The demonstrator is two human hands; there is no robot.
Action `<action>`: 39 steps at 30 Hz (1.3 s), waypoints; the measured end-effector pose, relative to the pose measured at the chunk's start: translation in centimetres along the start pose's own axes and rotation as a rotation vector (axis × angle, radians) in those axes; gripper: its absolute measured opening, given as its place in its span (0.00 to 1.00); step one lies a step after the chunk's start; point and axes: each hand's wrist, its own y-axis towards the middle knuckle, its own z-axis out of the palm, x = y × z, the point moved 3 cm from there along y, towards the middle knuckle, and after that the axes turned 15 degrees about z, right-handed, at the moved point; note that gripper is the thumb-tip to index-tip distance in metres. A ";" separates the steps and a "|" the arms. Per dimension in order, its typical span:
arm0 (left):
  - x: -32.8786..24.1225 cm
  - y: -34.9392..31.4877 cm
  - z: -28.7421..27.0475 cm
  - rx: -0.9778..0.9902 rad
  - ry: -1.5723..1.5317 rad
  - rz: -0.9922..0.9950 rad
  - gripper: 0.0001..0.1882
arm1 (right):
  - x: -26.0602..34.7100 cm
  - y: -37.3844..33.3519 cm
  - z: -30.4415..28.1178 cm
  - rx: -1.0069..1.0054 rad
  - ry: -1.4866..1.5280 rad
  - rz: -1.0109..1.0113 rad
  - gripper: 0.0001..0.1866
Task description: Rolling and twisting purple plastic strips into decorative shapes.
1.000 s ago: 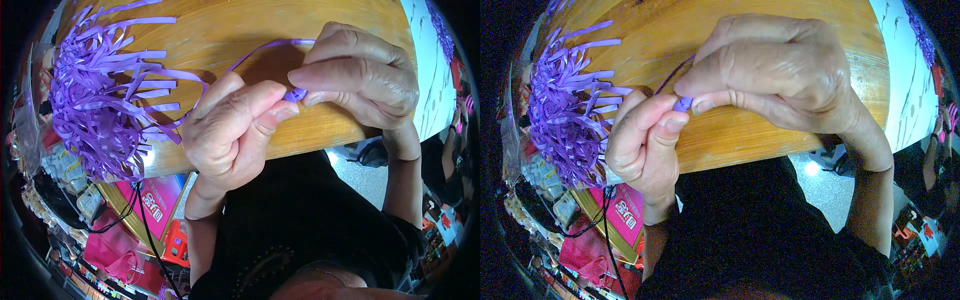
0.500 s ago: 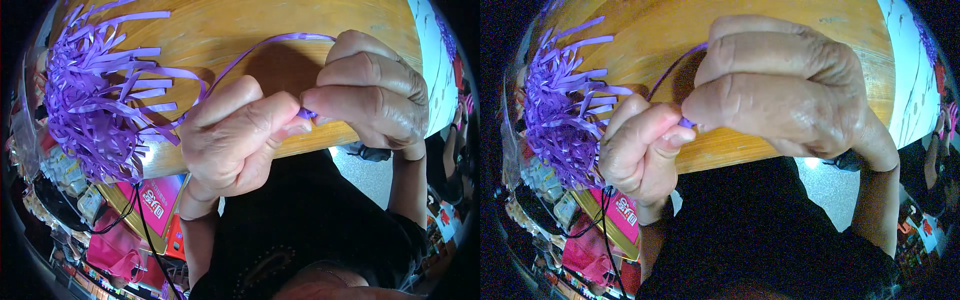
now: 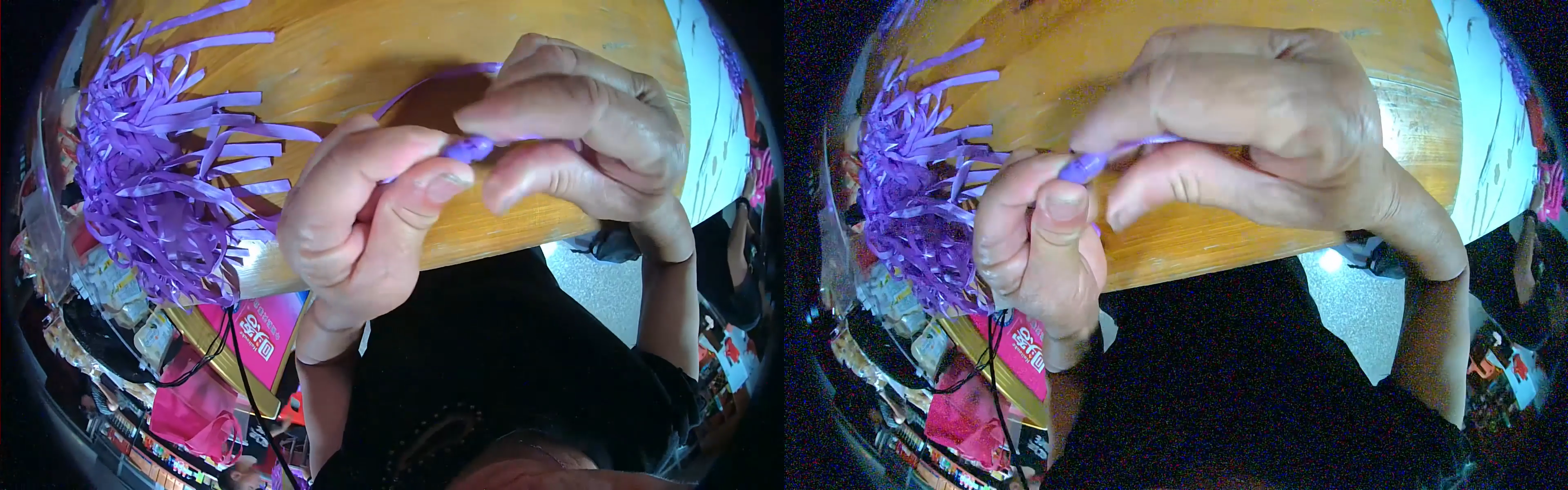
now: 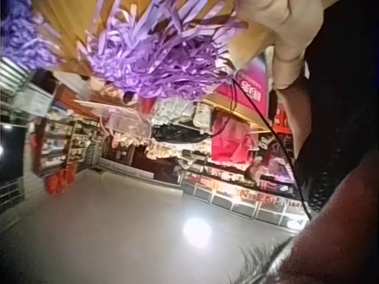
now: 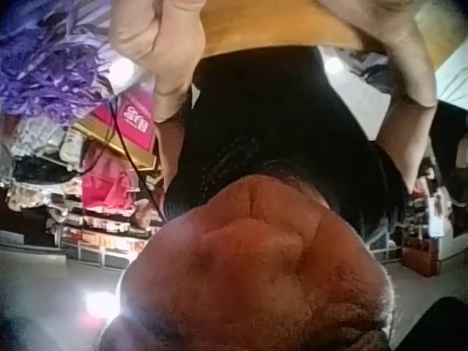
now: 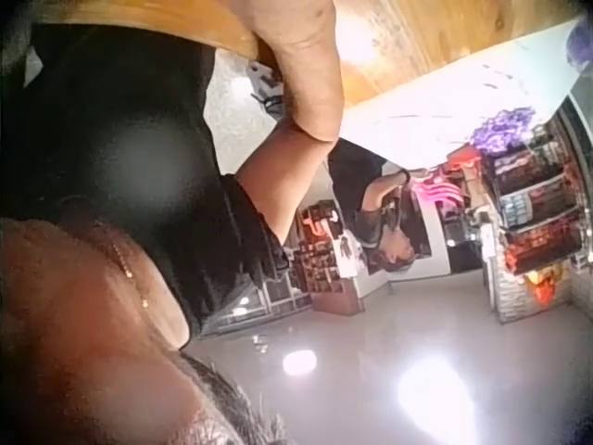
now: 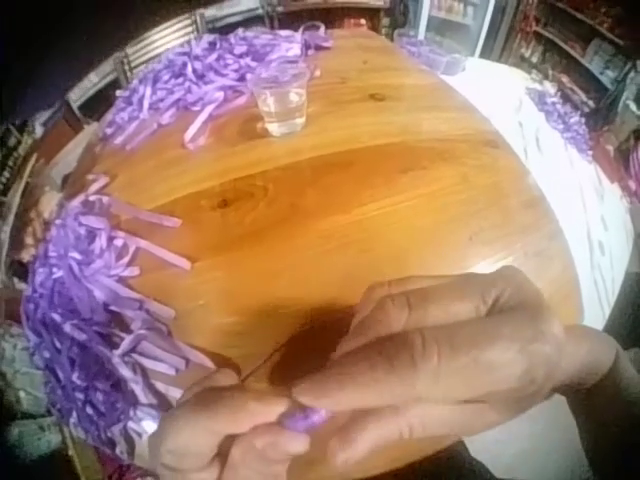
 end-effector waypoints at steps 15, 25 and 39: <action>0.0 -0.1 0.4 -0.042 -0.105 -0.038 0.08 | 1.3 -0.5 -0.2 -0.153 -0.204 -0.104 0.18; -0.1 -0.5 0.0 -0.067 -0.122 -0.043 0.08 | 0.9 -0.6 0.4 -0.082 -0.001 0.076 0.19; 0.0 -0.3 -2.2 -0.399 -0.249 -0.176 0.07 | 0.0 -0.6 3.3 -0.035 -0.369 0.009 0.16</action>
